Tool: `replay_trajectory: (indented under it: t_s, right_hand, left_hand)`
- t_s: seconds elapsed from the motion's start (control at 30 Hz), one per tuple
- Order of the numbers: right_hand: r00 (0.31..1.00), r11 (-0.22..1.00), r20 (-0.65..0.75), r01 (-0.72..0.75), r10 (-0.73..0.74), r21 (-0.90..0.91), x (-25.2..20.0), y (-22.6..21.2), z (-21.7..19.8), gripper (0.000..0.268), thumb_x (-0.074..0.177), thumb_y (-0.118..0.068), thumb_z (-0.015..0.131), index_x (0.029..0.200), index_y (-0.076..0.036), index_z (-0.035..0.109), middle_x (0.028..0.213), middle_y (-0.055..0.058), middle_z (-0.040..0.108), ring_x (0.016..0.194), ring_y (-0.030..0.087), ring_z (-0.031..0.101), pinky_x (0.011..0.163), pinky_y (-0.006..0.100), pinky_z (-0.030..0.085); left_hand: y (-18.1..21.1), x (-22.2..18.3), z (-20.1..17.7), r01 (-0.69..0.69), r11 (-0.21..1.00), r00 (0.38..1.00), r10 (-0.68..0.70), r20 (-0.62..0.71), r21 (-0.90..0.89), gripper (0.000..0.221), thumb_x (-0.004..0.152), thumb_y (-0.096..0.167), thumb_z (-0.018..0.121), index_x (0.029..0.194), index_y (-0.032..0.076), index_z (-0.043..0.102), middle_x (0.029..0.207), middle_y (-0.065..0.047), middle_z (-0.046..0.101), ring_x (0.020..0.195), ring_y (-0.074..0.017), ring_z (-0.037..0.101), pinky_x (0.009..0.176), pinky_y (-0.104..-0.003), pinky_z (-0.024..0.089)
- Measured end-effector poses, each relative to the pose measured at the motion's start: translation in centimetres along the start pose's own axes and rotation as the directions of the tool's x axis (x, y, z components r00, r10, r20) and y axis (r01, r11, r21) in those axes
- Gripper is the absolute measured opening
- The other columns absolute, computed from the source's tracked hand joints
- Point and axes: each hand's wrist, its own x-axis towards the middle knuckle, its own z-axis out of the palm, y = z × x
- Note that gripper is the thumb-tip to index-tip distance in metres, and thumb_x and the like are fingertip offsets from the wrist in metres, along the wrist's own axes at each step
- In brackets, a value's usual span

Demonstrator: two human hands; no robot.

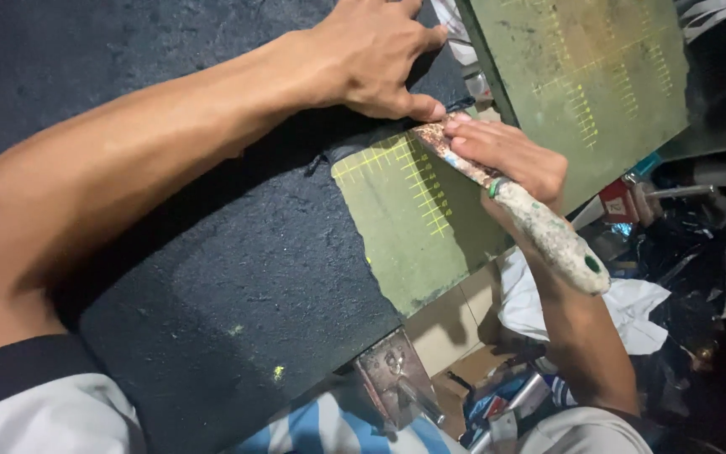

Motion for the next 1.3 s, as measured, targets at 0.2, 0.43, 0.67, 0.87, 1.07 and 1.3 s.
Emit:
replay_trajectory:
  t_s: [0.2,0.43,0.67,0.87,1.07,1.3]
  right_hand:
    - [0.969,0.997,-0.239,0.066,-0.057,0.032,-0.3,0.9,1.9,0.046,0.107,-0.031,0.052,0.108,0.011,0.069,0.110,0.027,0.072,0.107,0.042,0.074,0.102,0.052,0.061]
    - [0.955,0.991,-0.297,0.020,0.020,0.133,-1.6,2.4,1.7,0.016,0.108,-0.004,0.059,0.108,0.008,0.069,0.113,0.026,0.071,0.110,0.039,0.074,0.106,0.048,0.062]
    - [0.992,0.992,-0.059,0.117,-0.115,0.040,-1.6,0.9,-0.2,0.043,0.106,-0.032,0.050,0.114,0.005,0.069,0.116,0.022,0.072,0.111,0.035,0.073,0.104,0.050,0.058]
    - [0.994,0.994,0.070,0.092,-0.088,-0.056,0.7,-1.5,0.0,0.063,0.108,-0.041,0.034,0.113,0.010,0.070,0.121,0.028,0.071,0.118,0.040,0.071,0.107,0.053,0.054]
    - [0.993,0.991,0.028,0.114,-0.112,-0.069,0.6,-1.1,1.2,0.055,0.108,-0.034,0.040,0.111,0.013,0.069,0.116,0.030,0.071,0.114,0.045,0.072,0.102,0.053,0.057]
    - [0.989,0.997,-0.133,-0.064,0.068,0.033,1.1,-2.5,2.7,0.027,0.107,-0.015,0.058,0.116,0.010,0.066,0.119,0.027,0.070,0.115,0.040,0.073,0.108,0.052,0.059]
  left_hand:
    - [0.8,-0.4,-1.2,0.028,0.997,0.998,-0.023,0.060,-0.070,0.079,0.098,0.067,0.065,0.147,0.005,0.057,0.126,-0.028,0.058,0.109,-0.0504,0.059,0.073,-0.063,0.051]
    - [1.5,-0.9,-3.4,0.126,0.991,0.959,-0.108,0.263,-0.051,0.088,0.102,0.075,0.033,0.165,0.014,0.025,0.159,-0.033,0.032,0.139,-0.0547,0.036,0.105,-0.065,0.034]
    - [0.7,-1.5,-3.5,0.137,0.989,0.921,-0.103,0.375,-0.064,0.126,0.073,0.090,0.052,0.167,0.018,0.011,0.170,-0.019,-0.008,0.156,-0.0418,-0.009,0.121,-0.064,-0.002]
    - [0.3,-1.1,-4.2,0.110,0.992,0.923,-0.081,0.375,-0.057,0.115,0.081,0.079,0.064,0.167,0.019,0.016,0.170,-0.019,-0.003,0.155,-0.0452,0.005,0.120,-0.060,0.016]
    - [-1.8,0.1,-0.8,-0.062,0.996,0.964,0.075,0.254,-0.058,0.115,0.084,0.079,0.070,0.162,0.005,0.031,0.151,-0.029,0.032,0.121,-0.0491,0.053,0.094,-0.053,0.044]
    - [-3.6,1.0,1.7,-0.229,0.971,0.969,0.235,0.078,-0.073,0.107,0.089,0.074,0.074,0.153,-0.007,0.048,0.105,-0.026,0.057,0.095,-0.0445,0.058,0.079,-0.051,0.042]
